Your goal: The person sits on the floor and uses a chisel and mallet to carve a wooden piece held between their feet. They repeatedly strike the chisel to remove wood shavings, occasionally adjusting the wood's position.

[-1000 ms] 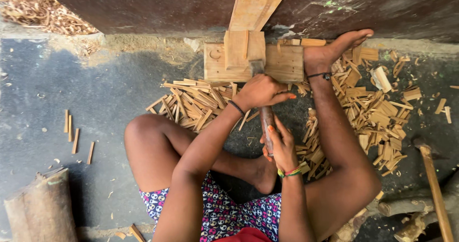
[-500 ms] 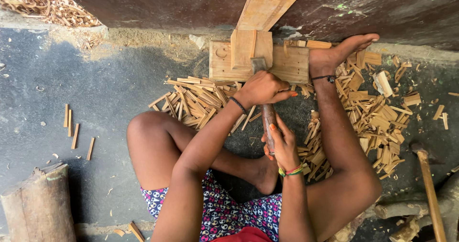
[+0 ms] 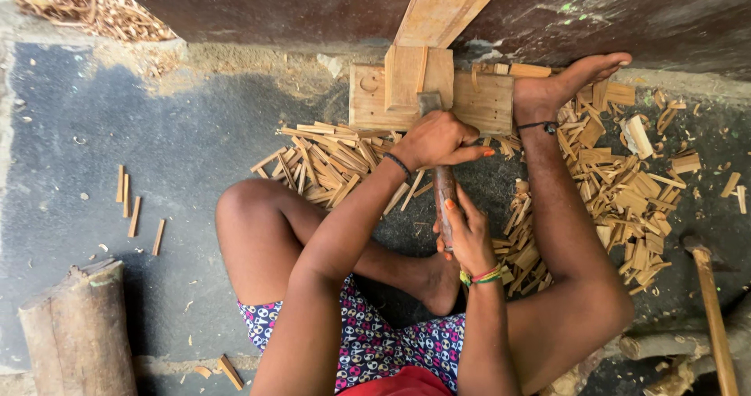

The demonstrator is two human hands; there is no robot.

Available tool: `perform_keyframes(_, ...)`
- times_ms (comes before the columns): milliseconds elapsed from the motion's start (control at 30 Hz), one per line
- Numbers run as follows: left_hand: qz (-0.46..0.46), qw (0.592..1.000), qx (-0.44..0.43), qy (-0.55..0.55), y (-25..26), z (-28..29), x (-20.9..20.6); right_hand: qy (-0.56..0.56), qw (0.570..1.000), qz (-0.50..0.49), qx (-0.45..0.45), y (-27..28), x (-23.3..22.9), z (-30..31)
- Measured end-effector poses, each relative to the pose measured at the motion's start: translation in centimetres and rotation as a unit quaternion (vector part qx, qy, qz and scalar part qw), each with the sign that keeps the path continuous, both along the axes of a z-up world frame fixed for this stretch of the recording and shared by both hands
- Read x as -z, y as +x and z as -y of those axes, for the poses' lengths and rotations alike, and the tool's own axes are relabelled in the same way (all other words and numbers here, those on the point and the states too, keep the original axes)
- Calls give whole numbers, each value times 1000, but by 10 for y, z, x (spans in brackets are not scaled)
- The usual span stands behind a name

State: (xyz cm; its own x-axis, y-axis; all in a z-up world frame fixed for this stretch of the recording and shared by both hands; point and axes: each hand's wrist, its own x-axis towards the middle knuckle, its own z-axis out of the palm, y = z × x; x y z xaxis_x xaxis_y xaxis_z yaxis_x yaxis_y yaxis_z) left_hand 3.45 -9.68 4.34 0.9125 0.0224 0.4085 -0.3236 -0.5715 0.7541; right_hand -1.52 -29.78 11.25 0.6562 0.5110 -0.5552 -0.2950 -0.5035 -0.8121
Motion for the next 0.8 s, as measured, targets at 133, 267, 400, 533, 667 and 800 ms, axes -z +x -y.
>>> perform_keyframes(133,-29,999,12,5,-3,-3,-2,-6,1000,18,8,-8,-1,-6)
perform_keyframes(267,-55,998,25,26,1,-6,2,7,1000,3,20,-13,17,-3)
perform_keyframes(400,-64,997,30,36,4,-6,9,188,932,-280,133,-1,50,13)
perform_keyframes(533,-71,996,31,42,4,-6,12,125,977,-145,96,-9,54,13)
perform_keyframes(667,-65,996,32,49,8,-9,13,27,999,-32,31,-13,34,-5)
perform_keyframes(800,-72,995,41,53,10,-9,14,23,997,-54,50,-15,27,-11)
